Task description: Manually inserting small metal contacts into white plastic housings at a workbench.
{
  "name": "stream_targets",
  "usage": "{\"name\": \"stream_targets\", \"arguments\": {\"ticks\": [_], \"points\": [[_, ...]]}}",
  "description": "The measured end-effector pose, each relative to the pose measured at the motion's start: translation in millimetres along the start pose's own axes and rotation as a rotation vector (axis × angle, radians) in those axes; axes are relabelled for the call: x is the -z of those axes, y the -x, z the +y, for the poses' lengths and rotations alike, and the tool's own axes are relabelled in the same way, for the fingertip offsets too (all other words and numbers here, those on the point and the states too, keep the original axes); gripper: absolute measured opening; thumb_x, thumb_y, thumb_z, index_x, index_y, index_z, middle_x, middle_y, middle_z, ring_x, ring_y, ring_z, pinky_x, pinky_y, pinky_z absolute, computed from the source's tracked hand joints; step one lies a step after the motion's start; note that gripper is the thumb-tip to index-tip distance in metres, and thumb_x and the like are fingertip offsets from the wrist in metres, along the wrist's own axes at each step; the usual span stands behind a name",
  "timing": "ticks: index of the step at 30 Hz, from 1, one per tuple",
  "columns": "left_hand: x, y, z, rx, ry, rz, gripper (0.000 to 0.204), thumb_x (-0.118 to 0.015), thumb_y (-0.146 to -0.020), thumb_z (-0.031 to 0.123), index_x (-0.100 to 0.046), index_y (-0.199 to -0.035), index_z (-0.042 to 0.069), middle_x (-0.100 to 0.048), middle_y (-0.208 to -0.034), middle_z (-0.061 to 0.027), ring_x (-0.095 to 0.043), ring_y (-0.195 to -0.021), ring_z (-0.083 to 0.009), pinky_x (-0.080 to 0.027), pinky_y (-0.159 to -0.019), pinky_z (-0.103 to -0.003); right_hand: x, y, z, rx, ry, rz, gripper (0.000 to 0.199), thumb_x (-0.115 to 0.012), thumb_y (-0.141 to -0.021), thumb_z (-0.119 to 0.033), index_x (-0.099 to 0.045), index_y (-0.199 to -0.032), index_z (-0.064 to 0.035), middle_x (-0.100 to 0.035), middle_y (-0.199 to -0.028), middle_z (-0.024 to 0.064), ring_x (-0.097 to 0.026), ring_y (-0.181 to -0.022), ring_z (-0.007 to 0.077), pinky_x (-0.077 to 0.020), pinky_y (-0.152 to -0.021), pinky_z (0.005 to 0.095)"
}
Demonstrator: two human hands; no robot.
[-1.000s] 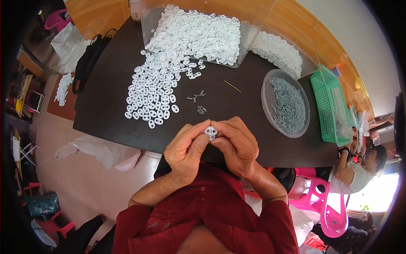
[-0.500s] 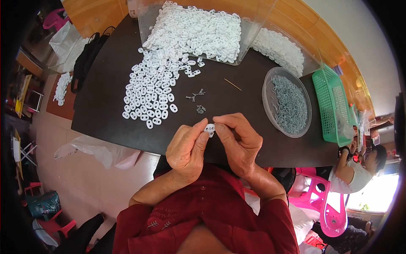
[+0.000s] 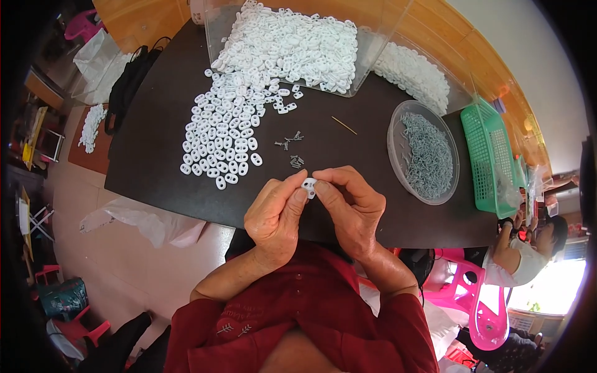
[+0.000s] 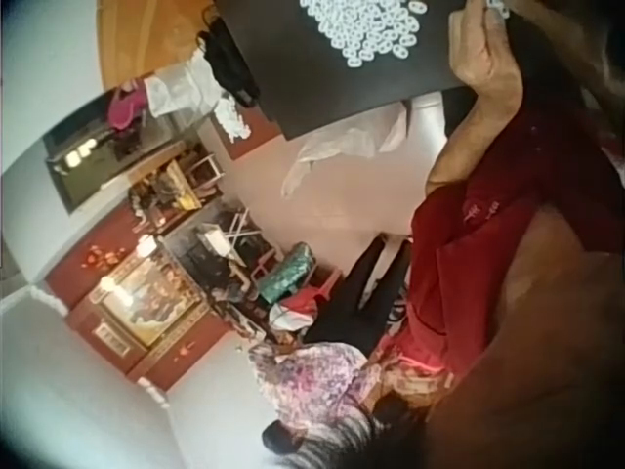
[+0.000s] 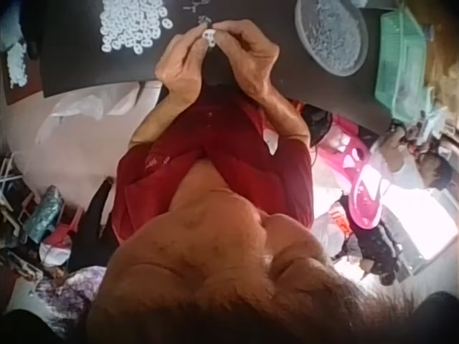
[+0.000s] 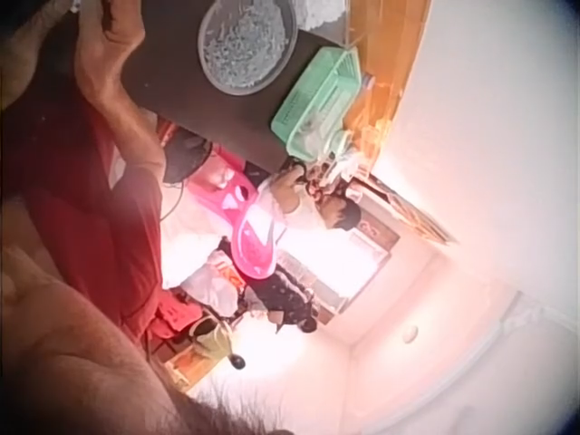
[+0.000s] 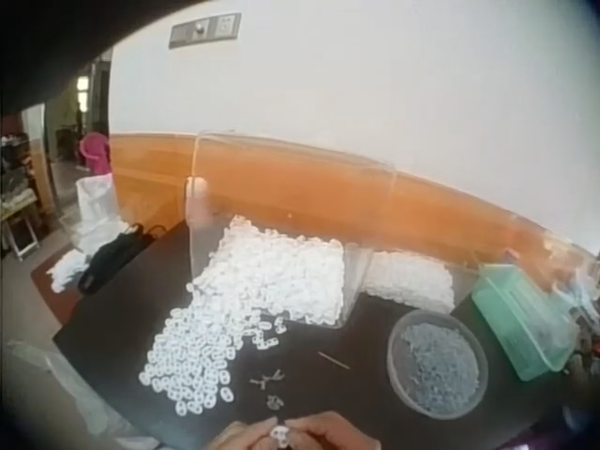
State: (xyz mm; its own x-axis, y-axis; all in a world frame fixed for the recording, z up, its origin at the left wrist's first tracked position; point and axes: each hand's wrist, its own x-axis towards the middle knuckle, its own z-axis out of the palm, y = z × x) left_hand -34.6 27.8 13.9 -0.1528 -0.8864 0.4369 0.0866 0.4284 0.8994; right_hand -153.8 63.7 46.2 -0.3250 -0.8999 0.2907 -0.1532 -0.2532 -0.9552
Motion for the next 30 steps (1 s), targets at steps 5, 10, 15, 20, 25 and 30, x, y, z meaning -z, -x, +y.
{"name": "stream_targets", "arguments": {"ticks": [5,10,15,20,25,30], "points": [[0.0,0.4,1.1,0.060,0.087,0.012,0.021,-0.058,-0.088,0.002,-0.062,-0.107,-0.006,-0.058,-0.081,-0.0062,-0.055,-0.069,-0.0090,-0.048,-0.061,-0.020,-0.5,0.7,1.7,0.009,0.025,-0.004,0.013,-0.058,-0.084,0.005,-0.062,-0.097,0.0037,-0.059,-0.087,0.0034,-0.053,-0.076,0.0064,-0.0429,-0.066,0.0192],[-1.7,1.1,2.0,0.081,0.106,0.045,0.020,-0.058,-0.088,0.002,-0.062,-0.106,-0.006,-0.058,-0.080,-0.0060,-0.054,-0.068,-0.0091,-0.047,-0.061,-0.020,-1.6,2.6,3.8,0.033,0.068,-0.005,0.013,-0.057,-0.085,0.005,-0.061,-0.097,0.0036,-0.058,-0.089,0.0038,-0.054,-0.077,0.0066,-0.0432,-0.066,0.0194],[-3.2,2.4,0.5,0.079,0.113,0.070,0.020,-0.058,-0.088,0.003,-0.062,-0.106,-0.006,-0.058,-0.080,-0.0056,-0.054,-0.068,-0.0089,-0.047,-0.060,-0.019,-6.3,5.0,6.7,0.048,0.026,0.051,0.012,-0.056,-0.085,0.005,-0.061,-0.097,0.0039,-0.058,-0.090,0.0039,-0.053,-0.077,0.0065,-0.0431,-0.067,0.0194],[-2.8,1.9,-0.2,0.072,0.102,0.063,0.020,-0.058,-0.088,0.003,-0.062,-0.106,-0.006,-0.058,-0.080,-0.0054,-0.054,-0.068,-0.0087,-0.047,-0.061,-0.019,-5.0,3.8,6.5,0.056,0.086,0.031,0.013,-0.056,-0.085,0.006,-0.061,-0.097,0.0036,-0.058,-0.089,0.0040,-0.053,-0.077,0.0068,-0.0432,-0.067,0.0198],[-2.7,0.8,-2.8,0.109,0.137,0.068,0.020,-0.058,-0.088,0.002,-0.062,-0.106,-0.005,-0.058,-0.081,-0.0045,-0.053,-0.068,-0.0081,-0.046,-0.062,-0.019,-4.5,1.9,5.0,0.063,0.098,0.010,0.013,-0.057,-0.084,0.005,-0.061,-0.097,0.0029,-0.058,-0.090,0.0043,-0.053,-0.077,0.0069,-0.0430,-0.066,0.0202],[-1.9,-1.6,-2.7,0.156,0.226,0.096,0.018,-0.059,-0.088,0.003,-0.063,-0.104,-0.005,-0.056,-0.078,-0.0016,-0.049,-0.068,-0.0051,-0.040,-0.059,-0.017,-2.5,-2.2,0.3,0.197,0.307,-0.082,0.024,-0.067,-0.074,0.005,-0.061,-0.098,0.0007,-0.058,-0.088,0.0062,-0.053,-0.072,0.0097,-0.0447,-0.064,0.0223]]}}
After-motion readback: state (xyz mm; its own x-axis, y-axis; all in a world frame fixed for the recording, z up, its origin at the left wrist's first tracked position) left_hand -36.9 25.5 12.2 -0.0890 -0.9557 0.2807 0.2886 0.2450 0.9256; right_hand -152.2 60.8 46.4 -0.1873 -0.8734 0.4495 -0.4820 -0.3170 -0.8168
